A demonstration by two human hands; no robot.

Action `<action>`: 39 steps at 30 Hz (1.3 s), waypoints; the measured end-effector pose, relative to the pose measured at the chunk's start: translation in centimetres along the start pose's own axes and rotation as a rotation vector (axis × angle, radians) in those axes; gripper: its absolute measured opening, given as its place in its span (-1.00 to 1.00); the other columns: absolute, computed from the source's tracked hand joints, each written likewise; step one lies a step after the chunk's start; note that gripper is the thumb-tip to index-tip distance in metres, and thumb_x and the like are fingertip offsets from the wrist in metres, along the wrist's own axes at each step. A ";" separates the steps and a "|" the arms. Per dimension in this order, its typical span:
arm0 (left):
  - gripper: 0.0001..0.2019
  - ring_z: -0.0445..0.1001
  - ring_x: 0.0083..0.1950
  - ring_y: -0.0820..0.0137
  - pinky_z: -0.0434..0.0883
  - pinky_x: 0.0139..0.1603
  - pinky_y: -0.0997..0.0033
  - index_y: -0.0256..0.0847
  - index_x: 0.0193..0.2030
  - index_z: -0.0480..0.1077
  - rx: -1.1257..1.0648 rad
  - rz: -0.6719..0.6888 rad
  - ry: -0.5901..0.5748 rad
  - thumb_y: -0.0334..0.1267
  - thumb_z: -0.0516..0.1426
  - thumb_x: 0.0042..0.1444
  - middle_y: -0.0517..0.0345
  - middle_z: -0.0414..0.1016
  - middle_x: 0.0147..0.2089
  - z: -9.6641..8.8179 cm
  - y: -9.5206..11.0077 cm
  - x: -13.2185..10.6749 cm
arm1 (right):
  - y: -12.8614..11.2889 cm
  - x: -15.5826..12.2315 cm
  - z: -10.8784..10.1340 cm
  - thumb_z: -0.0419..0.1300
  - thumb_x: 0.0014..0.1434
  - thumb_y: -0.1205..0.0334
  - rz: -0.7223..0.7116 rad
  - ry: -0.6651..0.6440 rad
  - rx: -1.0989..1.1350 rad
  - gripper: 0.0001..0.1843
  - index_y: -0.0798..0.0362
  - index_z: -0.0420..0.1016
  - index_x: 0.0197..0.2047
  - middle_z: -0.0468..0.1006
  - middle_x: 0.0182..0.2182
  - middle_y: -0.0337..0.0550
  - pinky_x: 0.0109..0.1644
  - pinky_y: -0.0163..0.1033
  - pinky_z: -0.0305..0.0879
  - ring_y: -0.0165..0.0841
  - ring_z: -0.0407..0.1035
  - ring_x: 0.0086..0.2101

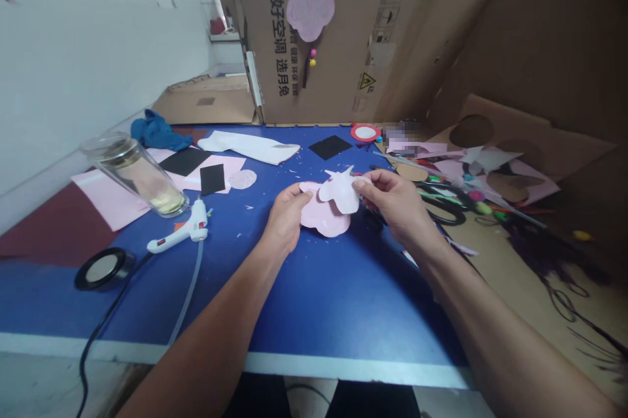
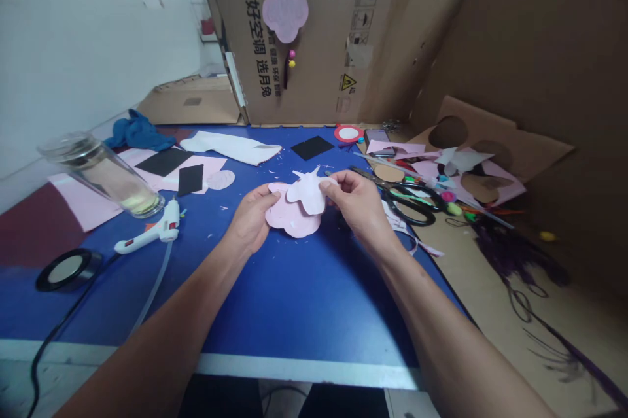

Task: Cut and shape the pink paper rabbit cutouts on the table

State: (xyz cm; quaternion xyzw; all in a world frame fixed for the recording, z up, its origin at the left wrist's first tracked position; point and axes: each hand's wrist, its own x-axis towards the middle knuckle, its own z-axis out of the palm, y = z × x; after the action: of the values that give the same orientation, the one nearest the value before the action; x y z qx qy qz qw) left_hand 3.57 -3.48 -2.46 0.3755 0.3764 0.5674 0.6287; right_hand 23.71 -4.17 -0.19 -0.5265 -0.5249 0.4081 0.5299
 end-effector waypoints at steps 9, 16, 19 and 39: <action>-0.75 0.61 -0.07 0.23 0.46 0.01 0.25 -0.15 -0.11 0.57 0.246 0.070 0.088 -0.35 0.33 0.03 -0.01 0.67 -0.09 -0.6 -0.3 0.3 | 0.3 0.2 -0.1 0.46 0.13 -0.05 -0.041 -0.020 0.080 -0.67 0.00 0.53 -0.27 0.48 -0.46 -0.29 -0.40 -0.27 0.19 -0.42 0.29 -0.48; -0.80 0.56 -0.03 0.25 0.44 0.08 0.25 -0.15 -0.11 0.62 0.337 0.283 0.144 -0.21 0.35 0.12 0.00 0.65 -0.07 -0.3 0.4 0.0 | -0.4 -0.4 0.6 0.46 0.15 -0.02 -0.084 -0.053 0.098 -0.69 0.00 0.53 -0.26 0.49 -0.48 -0.30 -0.41 -0.27 0.23 -0.42 0.31 -0.50; -0.75 0.55 -0.16 0.32 0.47 -0.07 0.32 -0.19 -0.14 0.61 0.191 0.167 0.055 -0.15 0.38 0.07 0.03 0.64 -0.17 0.2 0.7 -0.3 | -0.2 -0.6 0.9 0.45 0.18 -0.02 -0.098 -0.088 0.093 -0.70 0.00 0.53 -0.26 0.50 -0.50 -0.29 -0.41 -0.27 0.23 -0.41 0.31 -0.50; -0.79 0.57 -0.03 0.31 0.48 0.05 0.32 -0.14 -0.14 0.63 0.359 0.369 -0.010 -0.40 0.30 0.07 0.07 0.65 -0.05 0.3 0.5 -0.5 | -0.3 -1.2 1.7 0.38 0.14 0.27 -0.271 -0.122 0.053 -0.91 0.00 0.64 -0.24 0.69 -0.20 -0.13 -0.13 -0.18 0.46 -0.28 0.55 -0.21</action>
State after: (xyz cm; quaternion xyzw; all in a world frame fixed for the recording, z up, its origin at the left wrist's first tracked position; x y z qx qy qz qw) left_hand 3.57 -3.95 -1.83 0.5463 0.3931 0.5946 0.4398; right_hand 21.84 -5.17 -0.19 -0.4109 -0.6112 0.3778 0.5611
